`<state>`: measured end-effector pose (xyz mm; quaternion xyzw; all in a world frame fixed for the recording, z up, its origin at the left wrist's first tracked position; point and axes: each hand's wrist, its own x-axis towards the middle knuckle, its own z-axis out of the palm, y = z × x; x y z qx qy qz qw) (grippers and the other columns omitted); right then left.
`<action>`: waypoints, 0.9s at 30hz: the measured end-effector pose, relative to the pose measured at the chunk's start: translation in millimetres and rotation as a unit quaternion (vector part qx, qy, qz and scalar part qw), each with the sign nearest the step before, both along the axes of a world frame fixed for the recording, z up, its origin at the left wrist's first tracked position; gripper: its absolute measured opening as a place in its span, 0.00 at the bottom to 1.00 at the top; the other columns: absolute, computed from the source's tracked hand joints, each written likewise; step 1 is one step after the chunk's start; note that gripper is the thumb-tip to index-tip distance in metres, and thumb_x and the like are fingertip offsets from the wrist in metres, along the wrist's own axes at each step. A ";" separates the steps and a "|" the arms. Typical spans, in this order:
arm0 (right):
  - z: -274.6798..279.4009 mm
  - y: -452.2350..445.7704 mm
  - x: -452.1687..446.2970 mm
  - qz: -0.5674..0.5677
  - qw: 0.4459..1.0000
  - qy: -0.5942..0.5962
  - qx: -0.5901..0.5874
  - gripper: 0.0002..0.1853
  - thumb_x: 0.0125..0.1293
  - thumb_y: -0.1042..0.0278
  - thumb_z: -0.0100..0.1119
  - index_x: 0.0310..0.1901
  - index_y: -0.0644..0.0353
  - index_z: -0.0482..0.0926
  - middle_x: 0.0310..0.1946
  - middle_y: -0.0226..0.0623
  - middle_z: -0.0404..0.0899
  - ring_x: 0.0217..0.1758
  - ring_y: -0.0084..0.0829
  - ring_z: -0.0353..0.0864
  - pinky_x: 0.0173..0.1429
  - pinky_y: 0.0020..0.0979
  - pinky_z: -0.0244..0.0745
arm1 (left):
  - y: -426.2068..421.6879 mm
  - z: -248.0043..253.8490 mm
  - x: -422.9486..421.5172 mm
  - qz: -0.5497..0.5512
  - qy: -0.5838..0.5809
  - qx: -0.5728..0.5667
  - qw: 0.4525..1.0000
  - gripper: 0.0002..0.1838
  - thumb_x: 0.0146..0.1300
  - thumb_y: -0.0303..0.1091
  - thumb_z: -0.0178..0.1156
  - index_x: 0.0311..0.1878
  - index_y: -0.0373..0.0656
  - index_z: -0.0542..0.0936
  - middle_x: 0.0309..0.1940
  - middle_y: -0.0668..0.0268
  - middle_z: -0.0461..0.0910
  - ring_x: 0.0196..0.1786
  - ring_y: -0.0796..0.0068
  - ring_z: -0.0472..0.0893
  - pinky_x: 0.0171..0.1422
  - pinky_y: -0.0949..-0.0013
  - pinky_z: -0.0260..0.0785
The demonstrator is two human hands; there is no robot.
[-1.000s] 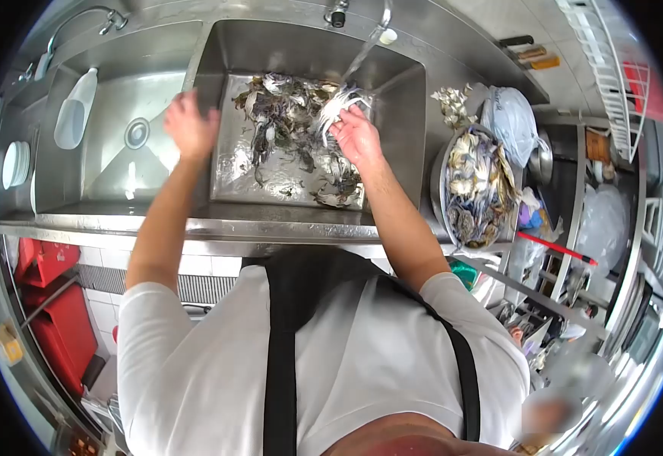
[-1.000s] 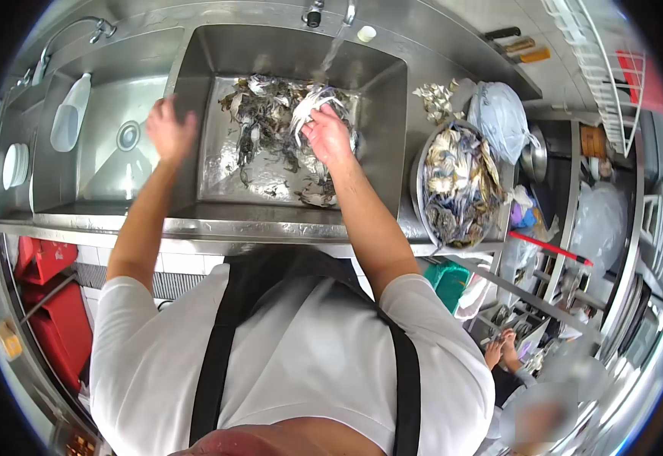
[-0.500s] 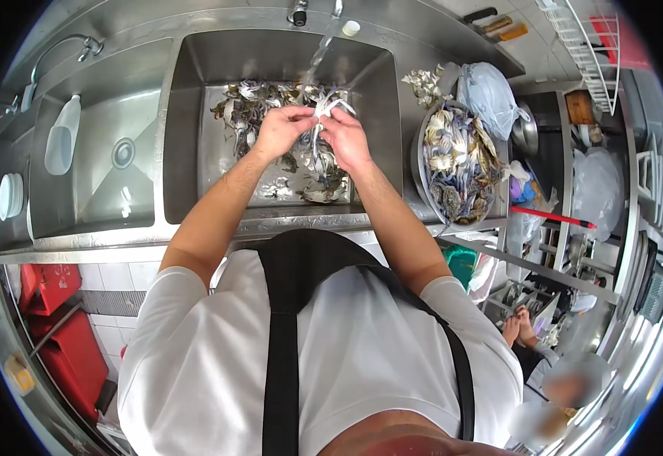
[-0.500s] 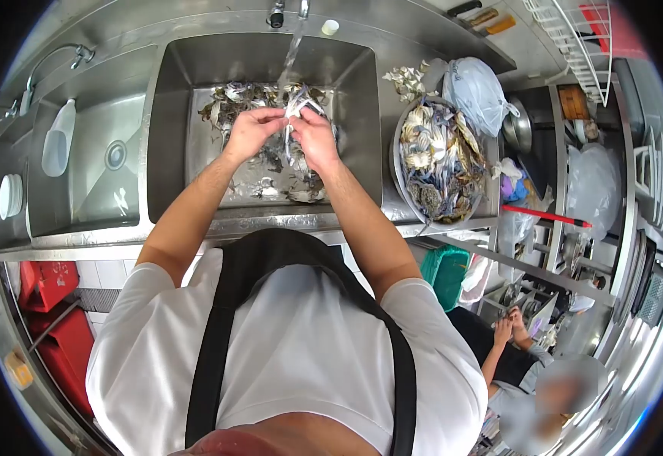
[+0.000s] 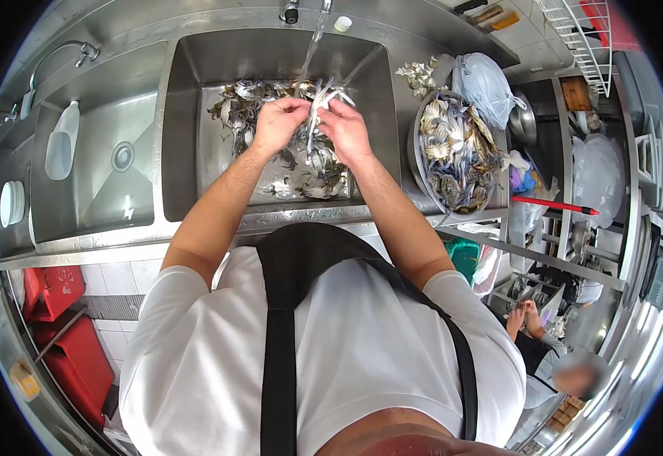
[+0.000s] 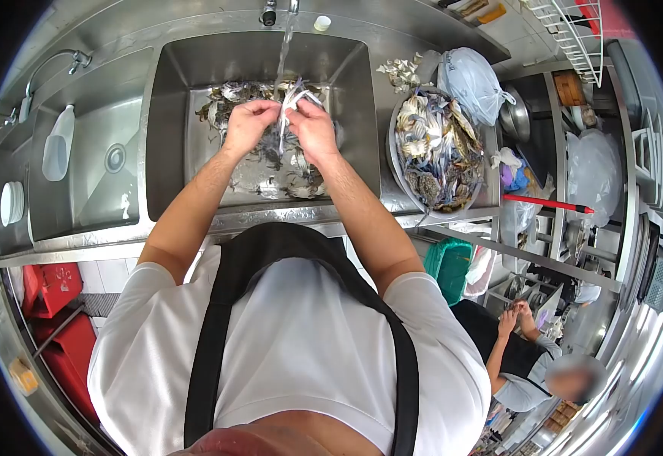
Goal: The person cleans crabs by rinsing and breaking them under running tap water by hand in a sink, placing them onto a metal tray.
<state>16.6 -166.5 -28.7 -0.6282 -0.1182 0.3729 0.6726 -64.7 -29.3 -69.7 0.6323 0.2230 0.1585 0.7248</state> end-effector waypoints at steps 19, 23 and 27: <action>22.7 -0.4 -11.3 -0.083 0.996 0.039 0.011 0.14 0.63 0.79 0.63 0.51 0.65 0.77 0.43 0.33 0.80 0.46 0.25 0.81 0.46 0.27 0.75 | 14.1 30.6 -13.2 -0.103 0.023 -0.034 0.994 0.15 0.63 0.34 0.66 0.49 0.34 0.84 0.40 0.63 0.86 0.42 0.79 0.82 0.51 0.74 0.74; 21.0 1.2 -12.9 -0.077 0.997 0.028 -0.004 0.15 0.64 0.78 0.64 0.52 0.66 0.77 0.44 0.33 0.80 0.47 0.25 0.81 0.48 0.27 0.76 | 15.7 26.4 -14.7 -0.107 0.017 -0.048 0.993 0.15 0.64 0.33 0.65 0.49 0.33 0.84 0.41 0.61 0.86 0.44 0.77 0.83 0.52 0.73 0.75; 17.9 2.2 -14.4 -0.070 0.997 0.040 0.017 0.15 0.64 0.78 0.64 0.52 0.66 0.77 0.45 0.34 0.80 0.47 0.25 0.81 0.50 0.28 0.77 | 17.0 24.8 -16.9 -0.101 0.019 -0.057 0.993 0.15 0.64 0.33 0.65 0.49 0.32 0.84 0.41 0.61 0.86 0.44 0.77 0.83 0.53 0.73 0.75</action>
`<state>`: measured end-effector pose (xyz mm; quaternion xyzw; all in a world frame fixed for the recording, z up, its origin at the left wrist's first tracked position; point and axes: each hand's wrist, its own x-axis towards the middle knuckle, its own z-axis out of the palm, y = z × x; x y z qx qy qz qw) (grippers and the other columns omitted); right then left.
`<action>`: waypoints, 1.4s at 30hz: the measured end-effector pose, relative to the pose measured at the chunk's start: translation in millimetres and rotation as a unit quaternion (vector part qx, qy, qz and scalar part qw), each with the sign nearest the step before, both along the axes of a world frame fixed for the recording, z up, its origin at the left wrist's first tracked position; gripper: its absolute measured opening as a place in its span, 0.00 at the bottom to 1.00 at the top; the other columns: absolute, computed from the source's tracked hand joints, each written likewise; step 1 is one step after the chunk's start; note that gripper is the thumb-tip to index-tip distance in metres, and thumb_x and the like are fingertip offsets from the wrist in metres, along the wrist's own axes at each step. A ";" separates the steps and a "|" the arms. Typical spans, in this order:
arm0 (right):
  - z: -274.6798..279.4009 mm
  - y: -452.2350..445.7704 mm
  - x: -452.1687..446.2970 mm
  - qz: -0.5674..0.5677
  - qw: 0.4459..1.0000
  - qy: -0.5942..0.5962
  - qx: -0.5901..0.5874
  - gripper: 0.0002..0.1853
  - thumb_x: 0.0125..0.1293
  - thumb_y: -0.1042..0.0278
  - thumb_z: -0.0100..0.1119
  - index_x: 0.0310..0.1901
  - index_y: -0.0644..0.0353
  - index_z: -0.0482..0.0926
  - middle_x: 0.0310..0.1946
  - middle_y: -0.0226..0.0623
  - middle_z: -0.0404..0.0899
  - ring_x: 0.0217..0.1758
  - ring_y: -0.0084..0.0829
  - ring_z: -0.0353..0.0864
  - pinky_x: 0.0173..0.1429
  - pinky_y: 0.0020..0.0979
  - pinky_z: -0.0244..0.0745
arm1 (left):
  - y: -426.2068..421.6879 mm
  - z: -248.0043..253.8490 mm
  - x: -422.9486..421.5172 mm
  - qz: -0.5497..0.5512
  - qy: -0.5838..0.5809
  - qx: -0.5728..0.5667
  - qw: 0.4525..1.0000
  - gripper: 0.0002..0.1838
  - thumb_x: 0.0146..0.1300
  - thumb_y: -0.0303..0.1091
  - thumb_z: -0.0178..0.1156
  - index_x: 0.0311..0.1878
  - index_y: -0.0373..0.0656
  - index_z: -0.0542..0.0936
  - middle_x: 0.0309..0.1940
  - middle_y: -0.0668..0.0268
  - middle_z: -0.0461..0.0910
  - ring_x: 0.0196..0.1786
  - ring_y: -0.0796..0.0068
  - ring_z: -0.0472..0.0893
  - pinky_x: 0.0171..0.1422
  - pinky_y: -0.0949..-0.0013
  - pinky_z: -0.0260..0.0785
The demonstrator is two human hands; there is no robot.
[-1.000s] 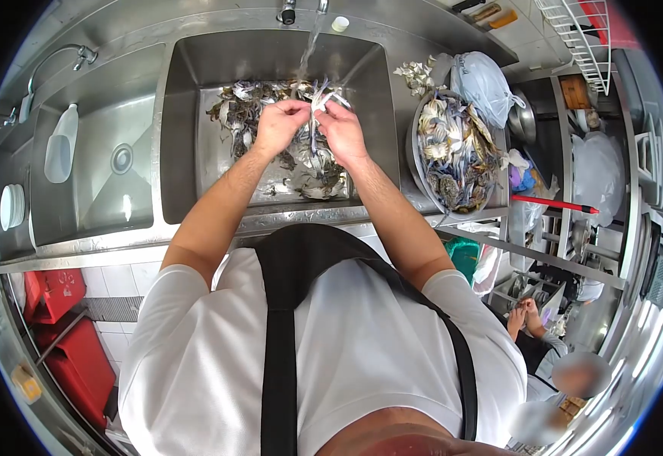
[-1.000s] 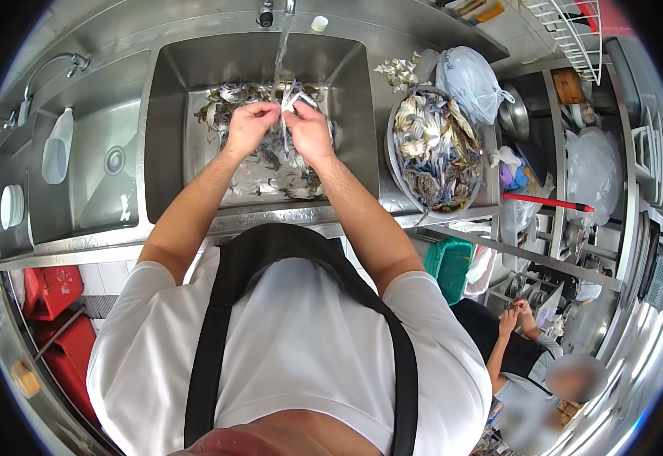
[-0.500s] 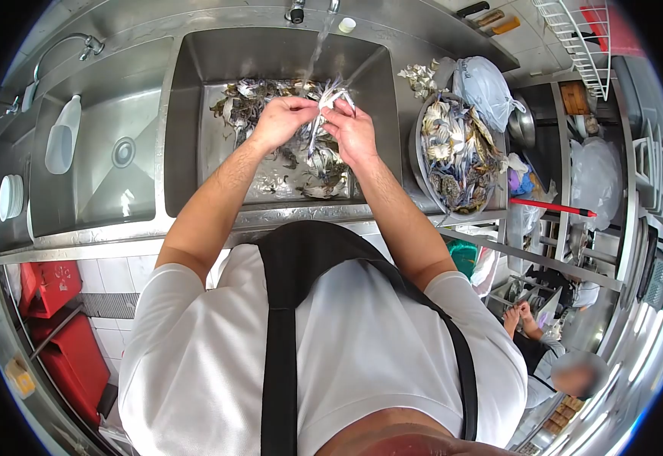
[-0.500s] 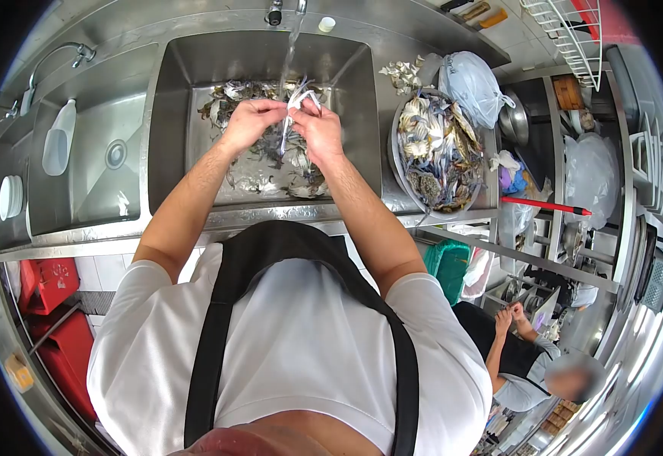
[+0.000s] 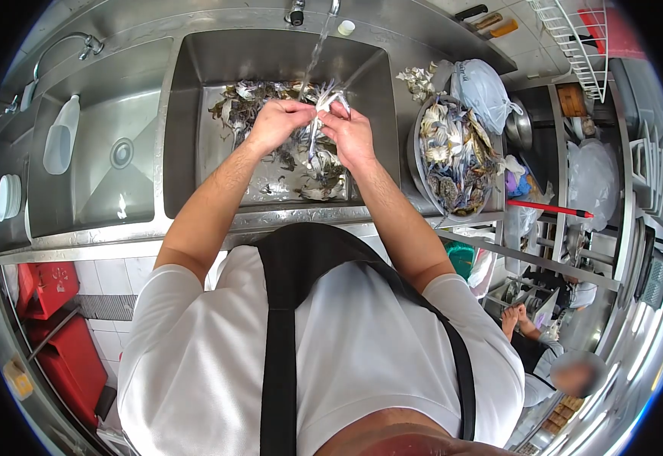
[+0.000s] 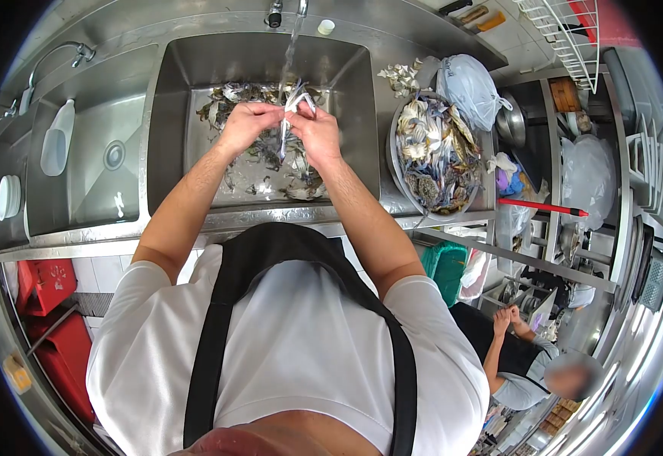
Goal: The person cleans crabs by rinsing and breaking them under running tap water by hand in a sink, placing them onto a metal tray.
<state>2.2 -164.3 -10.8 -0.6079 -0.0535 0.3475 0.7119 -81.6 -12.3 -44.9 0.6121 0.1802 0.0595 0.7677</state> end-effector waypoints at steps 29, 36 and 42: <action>-26.3 -11.7 6.3 -0.022 0.994 0.080 0.065 0.12 0.66 0.79 0.61 0.50 0.65 0.77 0.44 0.36 0.82 0.45 0.25 0.82 0.48 0.27 0.76 | -27.3 -11.4 11.3 0.086 -0.002 0.130 0.988 0.10 0.66 0.30 0.62 0.47 0.36 0.84 0.34 0.66 0.84 0.35 0.82 0.79 0.42 0.75 0.72; -47.0 -18.3 6.9 -0.068 0.987 0.087 0.115 0.11 0.64 0.79 0.63 0.48 0.59 0.80 0.41 0.27 0.82 0.40 0.18 0.80 0.40 0.20 0.71 | -39.9 -28.3 45.6 0.123 0.054 0.064 0.989 0.09 0.67 0.28 0.59 0.43 0.33 0.83 0.32 0.63 0.84 0.32 0.77 0.79 0.38 0.73 0.71; -56.7 -30.6 25.9 -0.134 0.978 0.021 0.158 0.10 0.66 0.80 0.60 0.48 0.63 0.80 0.42 0.31 0.84 0.38 0.20 0.81 0.42 0.22 0.75 | -14.2 -121.3 86.7 0.156 0.168 -0.127 0.965 0.08 0.62 0.23 0.55 0.41 0.32 0.81 0.33 0.61 0.83 0.30 0.76 0.77 0.33 0.69 0.72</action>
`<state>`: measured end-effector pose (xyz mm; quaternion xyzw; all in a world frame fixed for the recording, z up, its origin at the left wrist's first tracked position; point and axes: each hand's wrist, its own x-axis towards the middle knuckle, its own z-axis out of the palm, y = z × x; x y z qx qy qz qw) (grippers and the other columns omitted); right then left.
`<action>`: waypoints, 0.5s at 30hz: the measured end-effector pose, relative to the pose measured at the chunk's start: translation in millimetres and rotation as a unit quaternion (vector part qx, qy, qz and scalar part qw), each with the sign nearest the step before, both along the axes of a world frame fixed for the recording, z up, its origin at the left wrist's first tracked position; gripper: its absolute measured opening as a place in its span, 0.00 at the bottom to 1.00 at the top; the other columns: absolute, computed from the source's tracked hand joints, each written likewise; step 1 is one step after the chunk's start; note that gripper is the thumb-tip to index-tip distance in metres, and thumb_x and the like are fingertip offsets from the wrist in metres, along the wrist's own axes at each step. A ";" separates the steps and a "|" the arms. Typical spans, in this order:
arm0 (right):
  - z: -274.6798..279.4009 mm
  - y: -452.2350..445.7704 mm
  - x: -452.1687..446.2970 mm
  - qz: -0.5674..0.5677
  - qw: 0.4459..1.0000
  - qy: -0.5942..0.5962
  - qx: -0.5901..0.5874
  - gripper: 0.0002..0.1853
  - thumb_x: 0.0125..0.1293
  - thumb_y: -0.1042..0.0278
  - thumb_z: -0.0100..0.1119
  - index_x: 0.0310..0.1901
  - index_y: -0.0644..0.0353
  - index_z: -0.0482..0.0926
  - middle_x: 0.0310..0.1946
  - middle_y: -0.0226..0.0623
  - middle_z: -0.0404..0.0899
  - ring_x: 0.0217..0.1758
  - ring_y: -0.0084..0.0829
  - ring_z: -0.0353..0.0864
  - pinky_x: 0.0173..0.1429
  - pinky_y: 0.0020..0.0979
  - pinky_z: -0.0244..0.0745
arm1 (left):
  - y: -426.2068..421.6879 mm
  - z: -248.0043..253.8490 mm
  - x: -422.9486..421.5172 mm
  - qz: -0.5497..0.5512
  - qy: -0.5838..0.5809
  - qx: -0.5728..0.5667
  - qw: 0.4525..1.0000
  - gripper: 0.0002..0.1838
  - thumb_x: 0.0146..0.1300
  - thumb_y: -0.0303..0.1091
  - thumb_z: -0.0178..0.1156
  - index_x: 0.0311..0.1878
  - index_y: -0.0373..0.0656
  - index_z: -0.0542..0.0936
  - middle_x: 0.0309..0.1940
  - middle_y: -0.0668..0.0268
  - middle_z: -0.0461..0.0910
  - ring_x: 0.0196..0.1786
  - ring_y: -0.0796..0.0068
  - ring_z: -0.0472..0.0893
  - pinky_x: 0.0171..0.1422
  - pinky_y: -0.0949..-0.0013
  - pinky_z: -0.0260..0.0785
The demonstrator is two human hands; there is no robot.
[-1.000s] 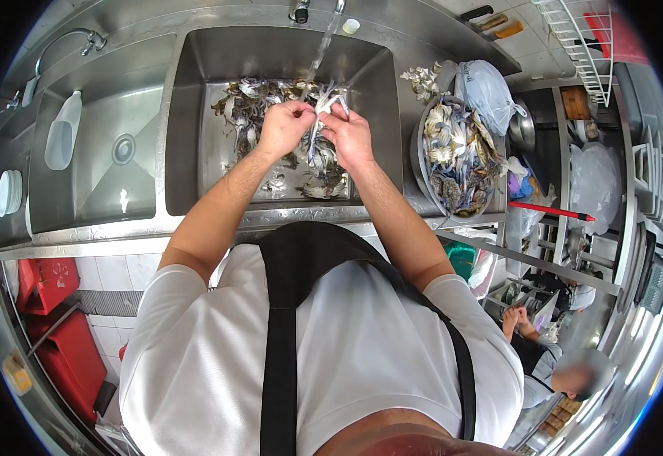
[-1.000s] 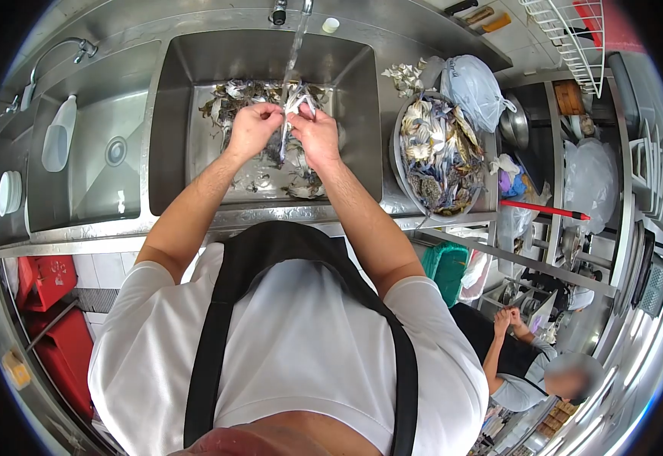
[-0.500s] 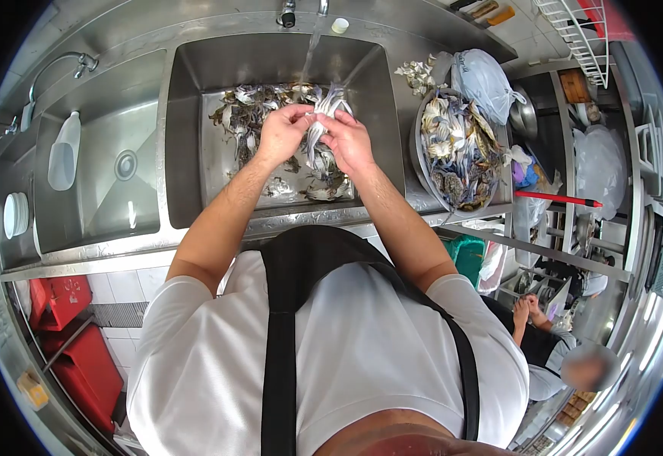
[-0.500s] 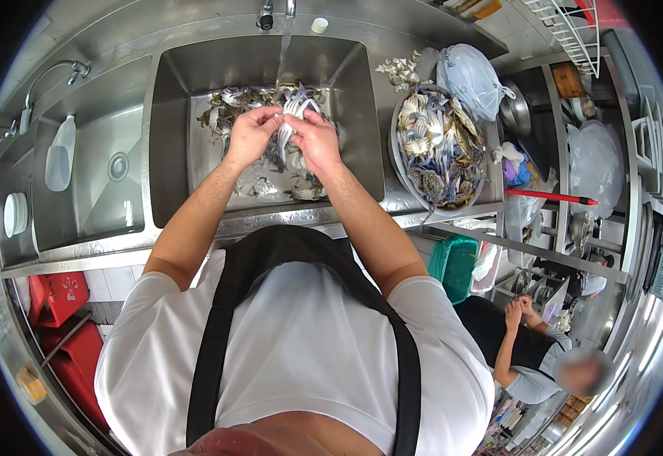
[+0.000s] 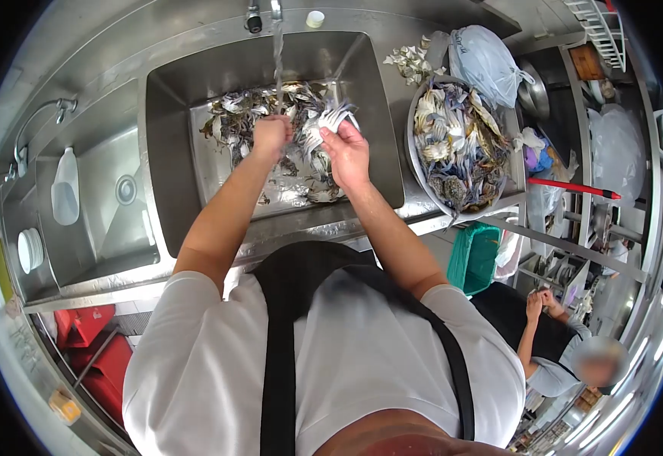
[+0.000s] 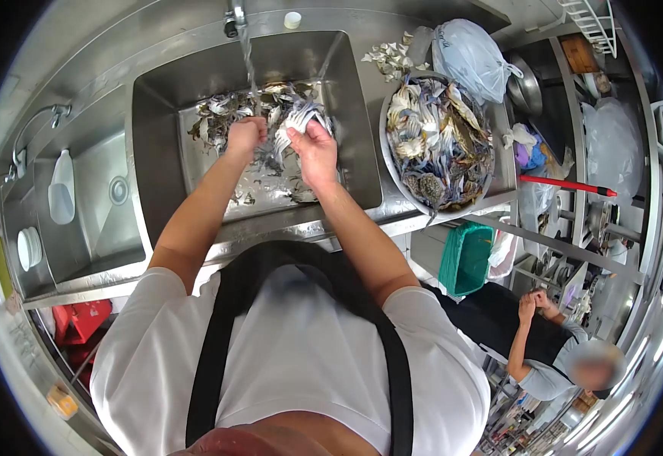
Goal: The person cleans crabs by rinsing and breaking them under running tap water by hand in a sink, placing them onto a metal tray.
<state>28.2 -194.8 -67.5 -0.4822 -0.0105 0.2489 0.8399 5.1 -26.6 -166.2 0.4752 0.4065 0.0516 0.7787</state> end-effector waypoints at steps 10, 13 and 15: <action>-72.4 -1.5 38.8 -0.021 0.973 0.195 -0.119 0.11 0.60 0.78 0.65 0.44 0.60 0.77 0.37 0.29 0.80 0.39 0.20 0.77 0.31 0.24 0.66 | -48.2 104.5 200.8 -0.224 -0.163 0.022 0.961 0.21 0.66 0.39 0.63 0.56 0.34 0.77 0.44 0.59 0.83 0.39 0.71 0.84 0.39 0.69 0.78; -85.6 5.8 44.9 0.016 0.972 0.211 -0.097 0.17 0.57 0.80 0.65 0.48 0.62 0.74 0.37 0.31 0.79 0.39 0.21 0.77 0.31 0.24 0.66 | -28.9 106.7 212.6 -0.282 -0.082 0.158 0.943 0.21 0.66 0.40 0.61 0.59 0.41 0.78 0.44 0.62 0.83 0.39 0.71 0.82 0.41 0.69 0.77; -83.0 14.8 52.7 0.054 0.975 0.195 -0.088 0.19 0.55 0.81 0.64 0.49 0.63 0.74 0.36 0.32 0.79 0.37 0.22 0.77 0.32 0.24 0.67 | 13.2 83.9 202.9 -0.264 -0.079 0.118 0.954 0.15 0.64 0.38 0.63 0.50 0.40 0.81 0.41 0.63 0.82 0.37 0.73 0.81 0.42 0.70 0.77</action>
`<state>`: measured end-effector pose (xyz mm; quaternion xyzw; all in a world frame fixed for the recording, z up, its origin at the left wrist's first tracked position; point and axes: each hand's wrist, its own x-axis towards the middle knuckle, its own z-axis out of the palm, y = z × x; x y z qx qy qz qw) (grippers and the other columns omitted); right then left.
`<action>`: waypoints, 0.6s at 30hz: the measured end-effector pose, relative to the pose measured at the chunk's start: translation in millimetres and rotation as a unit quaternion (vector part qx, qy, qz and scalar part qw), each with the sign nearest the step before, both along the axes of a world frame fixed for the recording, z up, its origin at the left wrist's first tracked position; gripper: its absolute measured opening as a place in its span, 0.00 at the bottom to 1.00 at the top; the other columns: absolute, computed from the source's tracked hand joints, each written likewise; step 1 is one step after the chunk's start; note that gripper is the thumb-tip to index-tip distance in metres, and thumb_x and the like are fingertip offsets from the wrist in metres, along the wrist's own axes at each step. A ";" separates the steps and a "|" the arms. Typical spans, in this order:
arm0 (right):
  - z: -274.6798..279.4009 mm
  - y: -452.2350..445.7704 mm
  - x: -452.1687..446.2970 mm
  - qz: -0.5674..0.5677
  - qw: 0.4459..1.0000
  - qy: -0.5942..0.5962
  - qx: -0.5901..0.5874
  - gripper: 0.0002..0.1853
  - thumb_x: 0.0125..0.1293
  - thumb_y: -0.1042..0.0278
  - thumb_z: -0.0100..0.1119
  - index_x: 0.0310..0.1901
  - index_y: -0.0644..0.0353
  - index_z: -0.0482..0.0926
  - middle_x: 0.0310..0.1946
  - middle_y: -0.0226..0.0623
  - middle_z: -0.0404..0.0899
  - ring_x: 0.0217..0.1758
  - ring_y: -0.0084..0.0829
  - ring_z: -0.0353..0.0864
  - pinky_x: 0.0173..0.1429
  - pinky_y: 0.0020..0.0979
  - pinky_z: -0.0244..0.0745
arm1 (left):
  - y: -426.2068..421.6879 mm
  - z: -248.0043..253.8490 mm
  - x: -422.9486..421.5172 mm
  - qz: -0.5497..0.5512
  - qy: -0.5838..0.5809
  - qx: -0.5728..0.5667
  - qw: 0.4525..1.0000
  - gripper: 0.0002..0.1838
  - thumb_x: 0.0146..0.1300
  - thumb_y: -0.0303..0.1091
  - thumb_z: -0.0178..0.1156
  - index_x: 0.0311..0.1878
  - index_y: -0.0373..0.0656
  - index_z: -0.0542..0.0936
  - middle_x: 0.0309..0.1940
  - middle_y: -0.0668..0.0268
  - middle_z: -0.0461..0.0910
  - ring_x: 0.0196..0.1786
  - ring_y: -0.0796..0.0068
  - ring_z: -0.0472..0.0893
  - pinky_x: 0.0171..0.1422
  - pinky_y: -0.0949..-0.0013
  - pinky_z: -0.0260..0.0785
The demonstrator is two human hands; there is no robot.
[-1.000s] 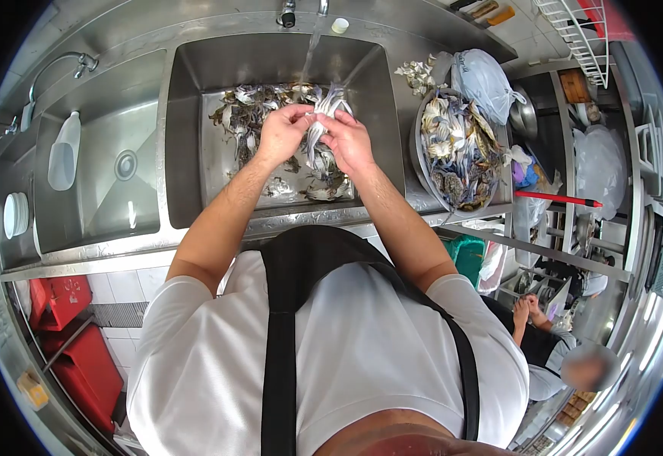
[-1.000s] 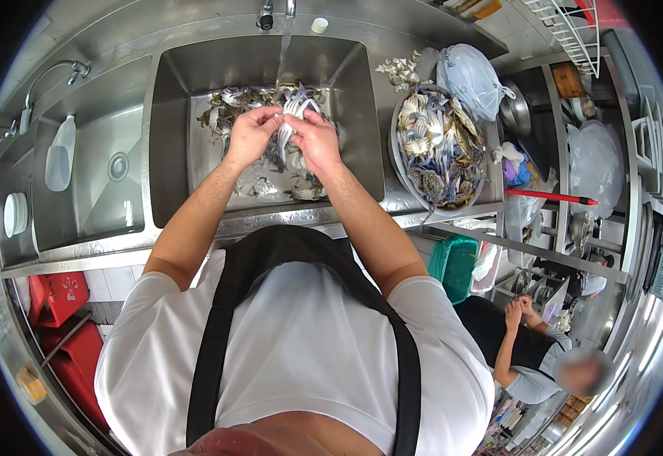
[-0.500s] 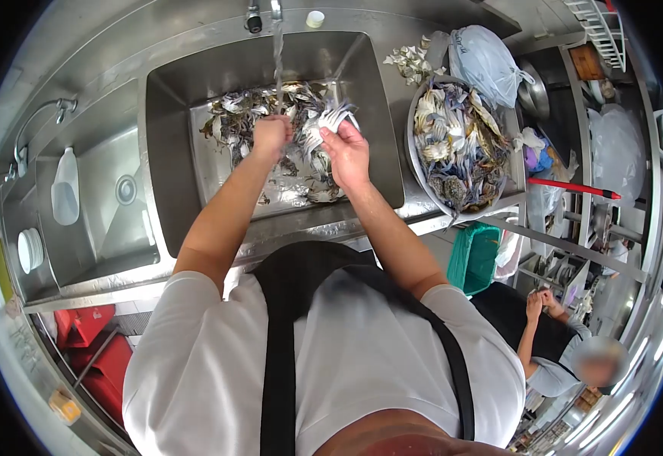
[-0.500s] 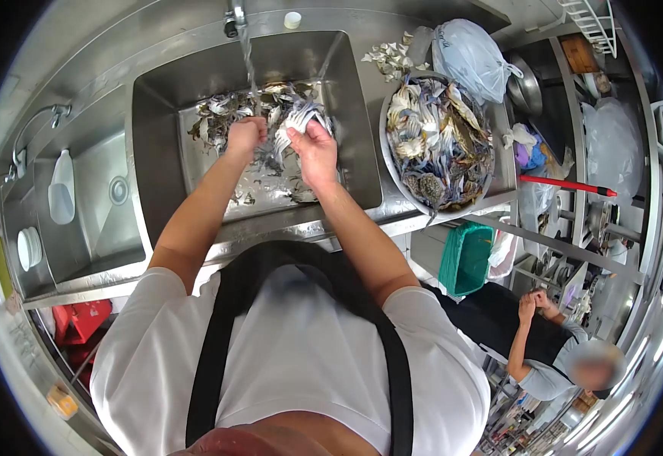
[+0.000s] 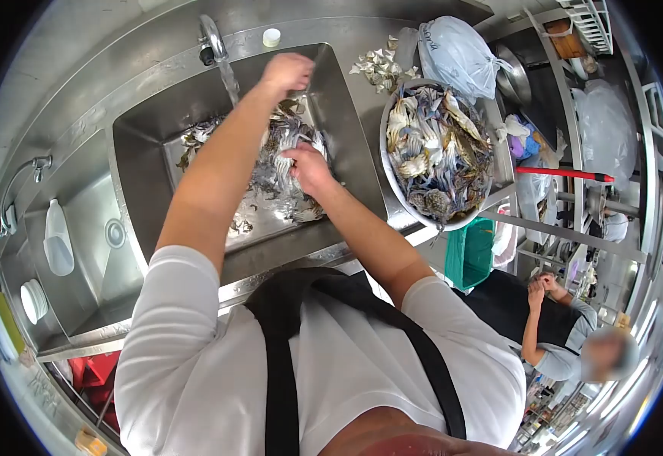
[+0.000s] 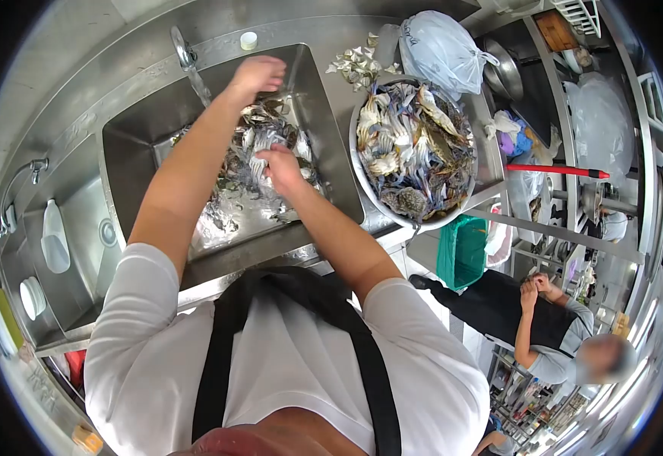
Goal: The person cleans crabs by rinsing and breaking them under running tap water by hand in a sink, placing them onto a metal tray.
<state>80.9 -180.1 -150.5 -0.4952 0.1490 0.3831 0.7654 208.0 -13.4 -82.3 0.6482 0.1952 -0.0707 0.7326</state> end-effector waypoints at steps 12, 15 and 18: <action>48.0 140.9 48.4 0.080 0.987 -0.141 -0.009 0.14 0.52 0.79 0.65 0.42 0.63 0.77 0.33 0.37 0.80 0.33 0.31 0.79 0.38 0.34 0.75 | 99.6 31.4 -117.8 0.157 -0.120 0.256 0.946 0.09 0.59 0.32 0.63 0.39 0.38 0.85 0.29 0.68 0.82 0.31 0.81 0.78 0.37 0.74 0.70; 49.0 149.5 59.7 0.059 0.989 -0.036 0.133 0.10 0.57 0.78 0.59 0.42 0.62 0.78 0.36 0.38 0.80 0.36 0.33 0.80 0.40 0.37 0.77 | 95.7 33.3 -148.2 0.241 -0.054 0.168 0.954 0.10 0.58 0.32 0.63 0.39 0.37 0.85 0.29 0.65 0.84 0.34 0.77 0.80 0.41 0.71 0.73; 57.5 151.7 57.8 0.066 0.988 -0.050 0.134 0.08 0.66 0.71 0.54 0.44 0.62 0.76 0.37 0.38 0.79 0.39 0.35 0.80 0.43 0.39 0.77 | 87.0 21.2 -168.1 0.205 -0.036 0.110 0.972 0.12 0.60 0.36 0.65 0.41 0.38 0.86 0.30 0.69 0.83 0.32 0.80 0.78 0.39 0.74 0.71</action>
